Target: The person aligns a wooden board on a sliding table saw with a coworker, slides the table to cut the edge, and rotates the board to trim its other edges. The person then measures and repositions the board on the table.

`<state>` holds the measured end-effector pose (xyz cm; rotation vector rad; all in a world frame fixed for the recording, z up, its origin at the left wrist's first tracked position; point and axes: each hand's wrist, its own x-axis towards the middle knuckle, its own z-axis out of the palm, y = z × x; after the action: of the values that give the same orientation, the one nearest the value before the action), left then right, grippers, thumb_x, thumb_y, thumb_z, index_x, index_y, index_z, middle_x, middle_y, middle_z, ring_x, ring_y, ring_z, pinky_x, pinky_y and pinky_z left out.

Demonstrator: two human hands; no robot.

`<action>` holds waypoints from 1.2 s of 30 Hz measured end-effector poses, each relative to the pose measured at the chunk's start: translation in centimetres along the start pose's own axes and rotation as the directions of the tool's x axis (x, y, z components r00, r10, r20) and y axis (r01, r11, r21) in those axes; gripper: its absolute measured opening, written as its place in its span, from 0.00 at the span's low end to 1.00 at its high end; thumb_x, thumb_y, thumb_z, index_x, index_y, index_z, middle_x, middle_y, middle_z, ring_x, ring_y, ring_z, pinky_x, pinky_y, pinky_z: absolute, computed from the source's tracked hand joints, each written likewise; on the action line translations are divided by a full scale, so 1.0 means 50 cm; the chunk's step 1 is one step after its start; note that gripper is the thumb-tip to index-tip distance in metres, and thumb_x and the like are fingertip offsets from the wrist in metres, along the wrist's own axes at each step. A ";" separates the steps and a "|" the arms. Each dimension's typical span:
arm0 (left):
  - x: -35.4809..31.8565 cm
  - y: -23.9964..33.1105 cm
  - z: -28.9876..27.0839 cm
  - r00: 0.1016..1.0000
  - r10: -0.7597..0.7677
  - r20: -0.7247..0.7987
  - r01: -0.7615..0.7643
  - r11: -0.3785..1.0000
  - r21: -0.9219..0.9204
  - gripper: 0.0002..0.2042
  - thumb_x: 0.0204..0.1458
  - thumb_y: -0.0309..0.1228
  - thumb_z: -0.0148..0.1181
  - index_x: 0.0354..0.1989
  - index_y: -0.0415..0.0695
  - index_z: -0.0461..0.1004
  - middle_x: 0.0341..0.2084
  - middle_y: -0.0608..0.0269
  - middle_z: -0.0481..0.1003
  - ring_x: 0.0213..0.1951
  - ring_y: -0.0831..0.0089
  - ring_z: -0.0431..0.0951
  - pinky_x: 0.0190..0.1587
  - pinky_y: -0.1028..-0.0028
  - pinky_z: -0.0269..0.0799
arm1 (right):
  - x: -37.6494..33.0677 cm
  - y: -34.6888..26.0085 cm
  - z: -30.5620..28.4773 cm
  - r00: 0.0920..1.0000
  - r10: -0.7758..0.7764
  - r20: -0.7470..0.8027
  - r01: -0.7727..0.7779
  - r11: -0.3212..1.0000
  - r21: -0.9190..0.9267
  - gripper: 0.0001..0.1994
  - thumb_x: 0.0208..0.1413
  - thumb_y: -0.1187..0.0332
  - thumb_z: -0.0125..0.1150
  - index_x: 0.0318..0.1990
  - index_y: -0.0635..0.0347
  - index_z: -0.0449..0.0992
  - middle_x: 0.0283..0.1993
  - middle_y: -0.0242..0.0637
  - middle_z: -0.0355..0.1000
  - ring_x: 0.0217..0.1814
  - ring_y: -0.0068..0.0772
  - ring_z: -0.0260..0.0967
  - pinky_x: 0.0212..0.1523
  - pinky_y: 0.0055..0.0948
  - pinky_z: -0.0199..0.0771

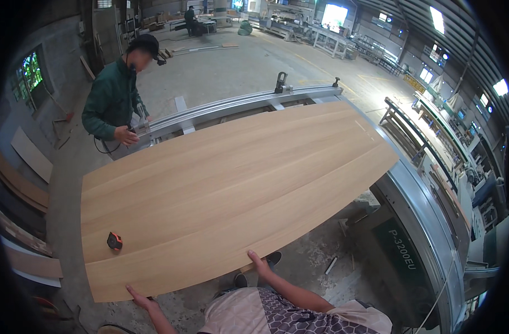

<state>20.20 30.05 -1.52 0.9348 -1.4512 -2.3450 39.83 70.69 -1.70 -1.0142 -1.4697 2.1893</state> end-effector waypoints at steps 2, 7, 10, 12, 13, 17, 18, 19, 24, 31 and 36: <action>-0.018 0.007 0.018 1.000 -0.027 -0.003 0.027 0.999 0.020 0.38 0.53 0.57 0.59 0.64 0.40 0.61 0.57 0.54 0.69 0.54 0.61 0.72 0.54 0.60 0.69 | 0.004 0.006 -0.005 1.000 0.007 -0.006 -0.007 1.000 0.001 0.33 0.59 0.49 0.57 0.61 0.70 0.65 0.59 0.45 0.68 0.61 0.35 0.65 0.61 0.32 0.63; -0.013 0.007 0.009 1.000 -0.010 -0.001 0.010 1.000 0.013 0.38 0.53 0.56 0.59 0.65 0.40 0.60 0.58 0.54 0.68 0.54 0.60 0.72 0.54 0.60 0.70 | 0.013 0.021 -0.011 0.999 0.008 0.032 -0.008 1.000 0.003 0.34 0.59 0.48 0.57 0.63 0.67 0.61 0.58 0.42 0.68 0.59 0.34 0.66 0.60 0.32 0.64; 0.003 -0.001 0.003 1.000 -0.016 -0.018 0.016 1.000 0.020 0.39 0.53 0.56 0.60 0.65 0.40 0.60 0.58 0.54 0.68 0.54 0.60 0.72 0.54 0.60 0.70 | 0.022 0.038 -0.014 1.000 0.013 0.008 -0.013 1.000 0.004 0.33 0.59 0.48 0.57 0.63 0.66 0.62 0.58 0.42 0.68 0.59 0.34 0.66 0.59 0.32 0.65; 0.004 -0.003 0.001 0.999 -0.016 -0.040 0.017 0.999 0.027 0.39 0.53 0.56 0.60 0.66 0.40 0.59 0.58 0.54 0.68 0.54 0.59 0.72 0.55 0.59 0.69 | 0.026 0.046 -0.018 1.000 0.014 0.007 -0.014 1.000 0.006 0.33 0.59 0.48 0.57 0.62 0.66 0.63 0.58 0.42 0.68 0.59 0.34 0.66 0.59 0.32 0.65; 0.001 -0.004 0.004 0.999 -0.014 -0.029 0.014 1.000 0.017 0.39 0.53 0.56 0.60 0.66 0.40 0.60 0.58 0.54 0.68 0.54 0.59 0.72 0.55 0.59 0.69 | 0.028 0.049 -0.020 1.000 0.013 0.003 -0.013 1.000 0.010 0.34 0.59 0.48 0.58 0.62 0.66 0.63 0.58 0.42 0.68 0.58 0.34 0.67 0.58 0.33 0.66; -0.007 0.000 0.013 1.000 -0.025 -0.007 0.025 1.000 0.015 0.40 0.52 0.56 0.60 0.66 0.41 0.59 0.58 0.53 0.68 0.54 0.58 0.72 0.55 0.58 0.69 | 0.034 0.059 -0.025 0.999 0.033 0.003 -0.033 0.999 0.024 0.34 0.58 0.48 0.58 0.63 0.67 0.62 0.58 0.42 0.68 0.58 0.34 0.67 0.58 0.33 0.67; -0.007 0.000 0.011 1.000 -0.024 -0.011 0.025 1.000 0.015 0.40 0.52 0.56 0.60 0.66 0.41 0.59 0.58 0.53 0.68 0.54 0.58 0.72 0.55 0.58 0.69 | 0.032 0.055 -0.020 1.000 0.017 0.001 -0.018 0.999 0.030 0.34 0.58 0.48 0.58 0.63 0.67 0.61 0.58 0.42 0.68 0.58 0.34 0.67 0.58 0.33 0.67; -0.007 0.001 0.009 1.000 -0.026 -0.008 0.026 1.000 0.004 0.40 0.52 0.57 0.60 0.66 0.41 0.59 0.58 0.53 0.68 0.54 0.58 0.72 0.55 0.58 0.69 | 0.030 0.050 -0.017 1.000 0.002 -0.001 -0.002 0.999 0.037 0.34 0.58 0.49 0.58 0.63 0.67 0.61 0.58 0.43 0.68 0.58 0.34 0.67 0.58 0.33 0.67; -0.020 0.008 0.019 0.999 -0.036 -0.031 0.037 0.999 0.031 0.40 0.52 0.57 0.60 0.66 0.42 0.59 0.58 0.53 0.67 0.55 0.59 0.71 0.55 0.58 0.68 | 0.025 0.038 -0.015 1.000 -0.006 -0.003 0.006 1.000 0.018 0.34 0.58 0.49 0.59 0.63 0.67 0.61 0.58 0.42 0.68 0.59 0.34 0.66 0.59 0.32 0.65; 0.001 -0.004 0.001 1.000 -0.016 -0.025 0.016 0.999 0.030 0.40 0.52 0.57 0.60 0.66 0.42 0.59 0.59 0.54 0.67 0.55 0.59 0.71 0.56 0.57 0.67 | 0.019 0.037 -0.014 1.000 0.019 -0.002 -0.019 0.999 0.028 0.34 0.58 0.49 0.59 0.63 0.68 0.61 0.58 0.42 0.68 0.59 0.34 0.65 0.59 0.32 0.65; -0.005 -0.002 0.008 1.000 -0.013 -0.024 0.014 1.000 0.028 0.40 0.52 0.57 0.60 0.66 0.41 0.60 0.59 0.54 0.68 0.55 0.60 0.71 0.56 0.58 0.67 | 0.033 0.053 -0.025 1.000 0.007 0.017 -0.008 0.998 0.055 0.35 0.58 0.51 0.59 0.64 0.67 0.59 0.60 0.42 0.66 0.60 0.34 0.65 0.60 0.33 0.65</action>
<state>20.15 30.53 -1.38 0.9796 -1.4772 -2.3200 39.87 71.40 -5.00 -0.9865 -1.4067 2.2359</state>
